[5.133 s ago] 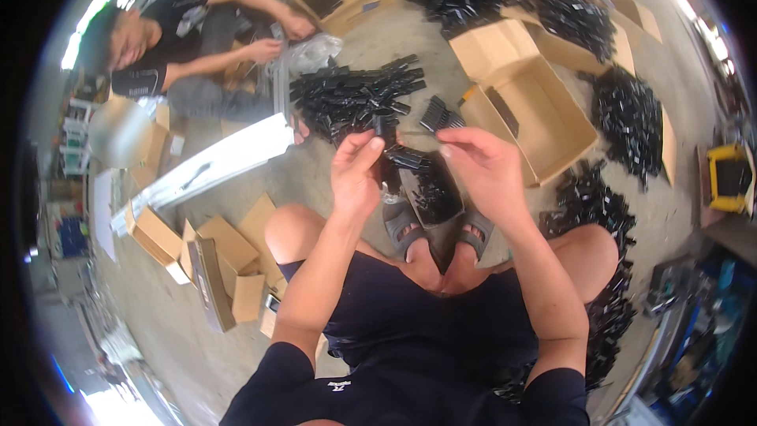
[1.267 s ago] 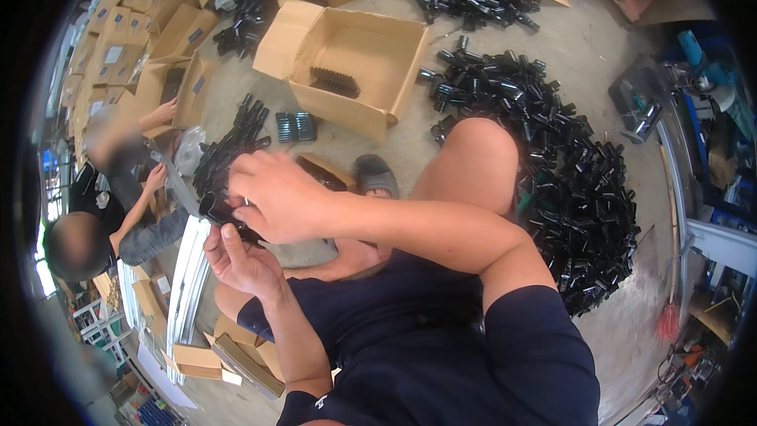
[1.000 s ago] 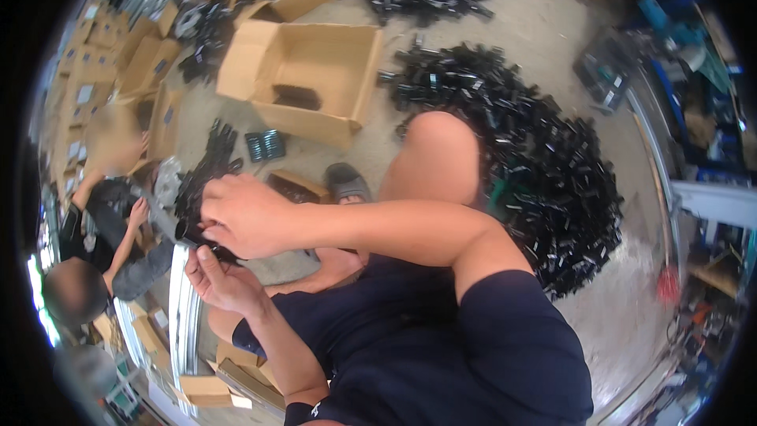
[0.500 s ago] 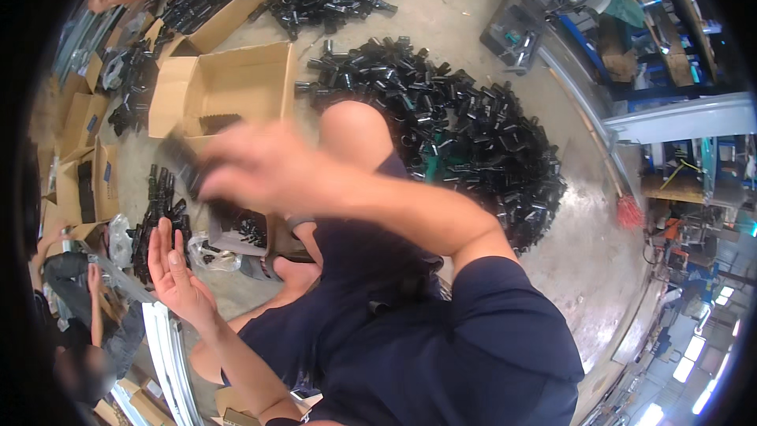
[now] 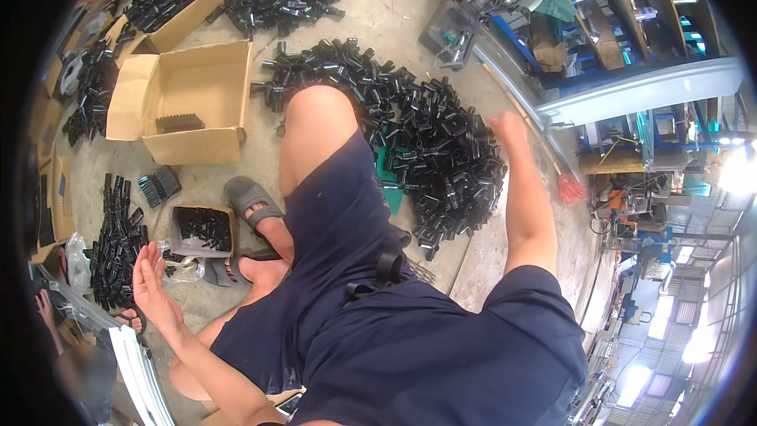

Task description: The person assembles black plastic components by snapping a small insert into a larger bracket while sitting on a floor surrounded by cardboard boxes of parts.

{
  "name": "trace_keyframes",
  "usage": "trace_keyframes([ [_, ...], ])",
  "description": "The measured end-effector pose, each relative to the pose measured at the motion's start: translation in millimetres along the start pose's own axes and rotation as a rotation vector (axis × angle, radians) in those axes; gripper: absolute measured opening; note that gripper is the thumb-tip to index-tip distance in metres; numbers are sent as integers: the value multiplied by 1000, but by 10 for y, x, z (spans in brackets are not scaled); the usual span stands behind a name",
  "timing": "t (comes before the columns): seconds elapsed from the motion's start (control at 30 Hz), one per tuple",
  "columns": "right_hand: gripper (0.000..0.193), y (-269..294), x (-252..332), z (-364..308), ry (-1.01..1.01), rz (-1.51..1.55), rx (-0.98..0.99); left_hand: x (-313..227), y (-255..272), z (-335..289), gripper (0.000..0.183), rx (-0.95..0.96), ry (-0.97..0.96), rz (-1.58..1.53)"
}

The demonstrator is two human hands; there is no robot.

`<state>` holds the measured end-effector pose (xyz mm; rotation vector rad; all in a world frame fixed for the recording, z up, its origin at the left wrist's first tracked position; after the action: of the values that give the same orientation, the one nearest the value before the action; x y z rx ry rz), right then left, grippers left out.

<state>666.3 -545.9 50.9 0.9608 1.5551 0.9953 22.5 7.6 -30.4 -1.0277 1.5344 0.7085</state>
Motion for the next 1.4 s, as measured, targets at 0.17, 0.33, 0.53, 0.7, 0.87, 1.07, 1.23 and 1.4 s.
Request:
trace_keyframes([
  [0.17,50,137,-26,195,-11,-40,-39,-171,107,-55,39,-83,-78,-28],
  [0.33,47,578,1304,159,388,337,-203,-413,80,-61,39,-274,-130,121],
  [0.53,20,1719,3721,-911,1101,457,-679,-324,459,235,29,-515,-236,-80],
  [0.7,20,2011,5193,-1352,1155,792,-251,-263,657,311,24,-564,-275,-115],
  [0.87,25,1703,6301,-2068,1434,573,-216,-376,714,435,29,-602,-306,-184],
  [1.07,24,833,7129,-2734,1608,351,152,-374,1100,543,27,-702,-327,-309],
  [1.23,27,188,7694,-3053,1515,130,192,-379,1331,494,28,-781,-339,-426],
  [1.4,25,-275,8293,-3086,1472,135,95,-421,1408,499,27,-843,-339,-511],
])
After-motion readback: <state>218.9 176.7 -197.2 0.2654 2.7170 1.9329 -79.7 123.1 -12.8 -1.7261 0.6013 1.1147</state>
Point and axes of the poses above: each hand's wrist, its own z-axis towards the middle knuckle, its own y-axis out of the back of the hand, x = y × z, the point moved 1 cm from there along z, towards the middle knuckle, and after that the axes turned 3 degrees about x, right-handed, at the moved point
